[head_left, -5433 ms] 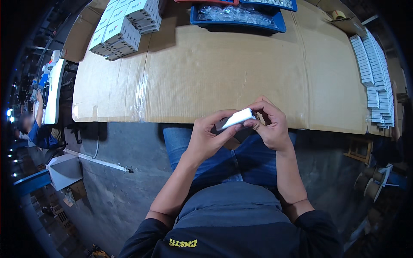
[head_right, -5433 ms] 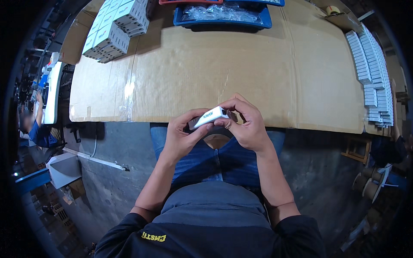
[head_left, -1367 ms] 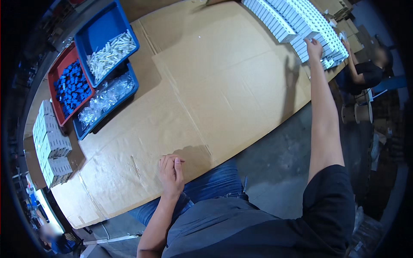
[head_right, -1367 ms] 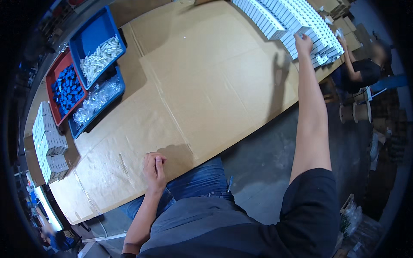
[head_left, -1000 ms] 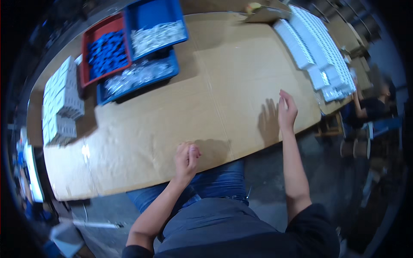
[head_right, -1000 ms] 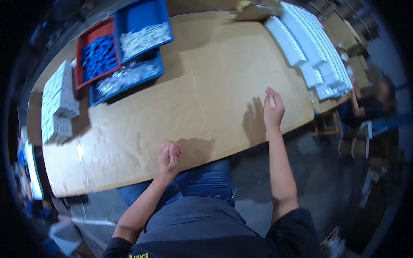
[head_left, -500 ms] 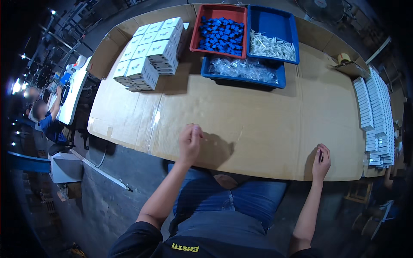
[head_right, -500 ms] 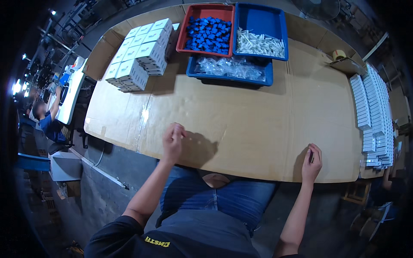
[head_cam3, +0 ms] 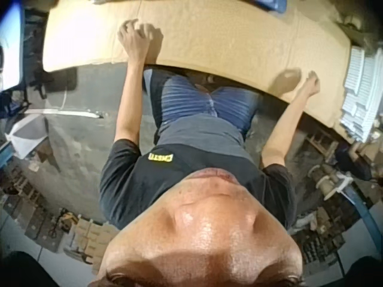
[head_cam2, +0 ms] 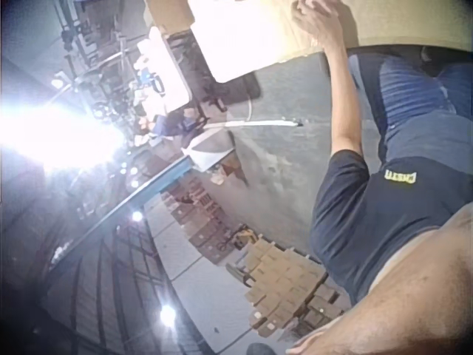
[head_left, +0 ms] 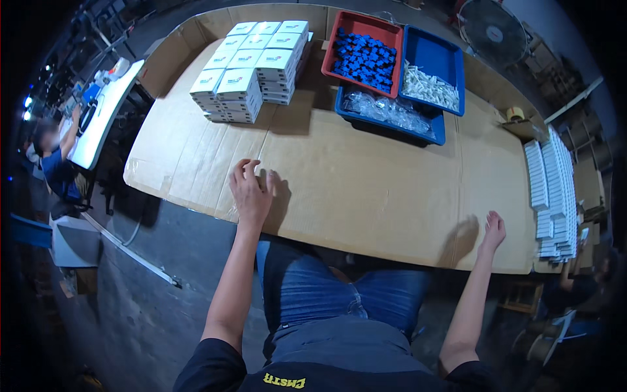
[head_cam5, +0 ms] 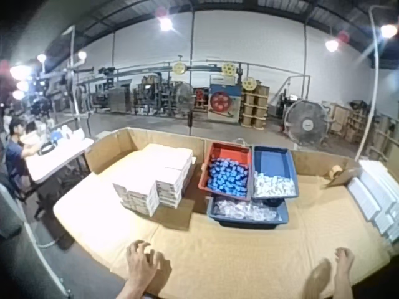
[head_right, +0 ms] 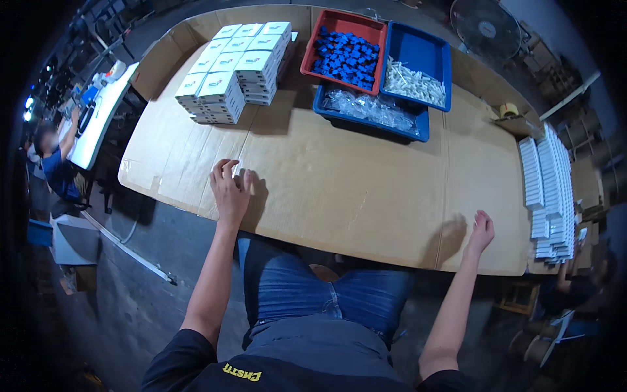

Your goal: Assembling, filling, and stacking small product boxes with electronic components and accessories.

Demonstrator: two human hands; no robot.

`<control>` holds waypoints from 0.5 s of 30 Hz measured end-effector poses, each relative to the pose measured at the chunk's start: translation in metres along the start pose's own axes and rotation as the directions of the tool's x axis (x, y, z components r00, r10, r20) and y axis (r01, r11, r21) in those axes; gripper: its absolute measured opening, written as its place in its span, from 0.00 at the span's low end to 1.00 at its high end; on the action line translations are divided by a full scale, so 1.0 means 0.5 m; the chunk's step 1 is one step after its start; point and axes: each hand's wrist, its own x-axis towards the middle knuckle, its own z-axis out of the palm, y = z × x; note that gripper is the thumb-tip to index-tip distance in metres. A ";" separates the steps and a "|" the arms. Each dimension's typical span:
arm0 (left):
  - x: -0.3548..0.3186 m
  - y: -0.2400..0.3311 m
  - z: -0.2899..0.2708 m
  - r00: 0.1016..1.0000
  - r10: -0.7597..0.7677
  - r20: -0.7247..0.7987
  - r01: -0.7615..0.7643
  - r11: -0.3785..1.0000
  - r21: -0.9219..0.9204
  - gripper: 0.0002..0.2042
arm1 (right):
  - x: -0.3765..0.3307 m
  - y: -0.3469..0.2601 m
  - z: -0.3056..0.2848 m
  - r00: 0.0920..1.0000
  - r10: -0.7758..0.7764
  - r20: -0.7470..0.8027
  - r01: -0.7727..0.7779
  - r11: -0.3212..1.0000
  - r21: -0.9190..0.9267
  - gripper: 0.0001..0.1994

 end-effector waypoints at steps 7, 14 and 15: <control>0.008 0.001 0.018 0.989 0.014 0.149 -0.011 1.000 -0.018 0.21 | -0.137 -0.356 0.395 0.822 -0.240 0.517 0.184 0.970 0.157 0.13; 0.030 0.010 0.025 0.946 -0.039 0.320 0.035 0.999 0.019 0.21 | -0.154 -0.532 0.796 0.502 -0.391 0.771 0.277 0.918 0.286 0.13; 0.036 0.012 0.023 0.933 -0.049 0.356 0.047 0.999 0.016 0.21 | -0.147 -0.560 0.848 0.464 -0.435 0.772 0.324 0.894 0.310 0.14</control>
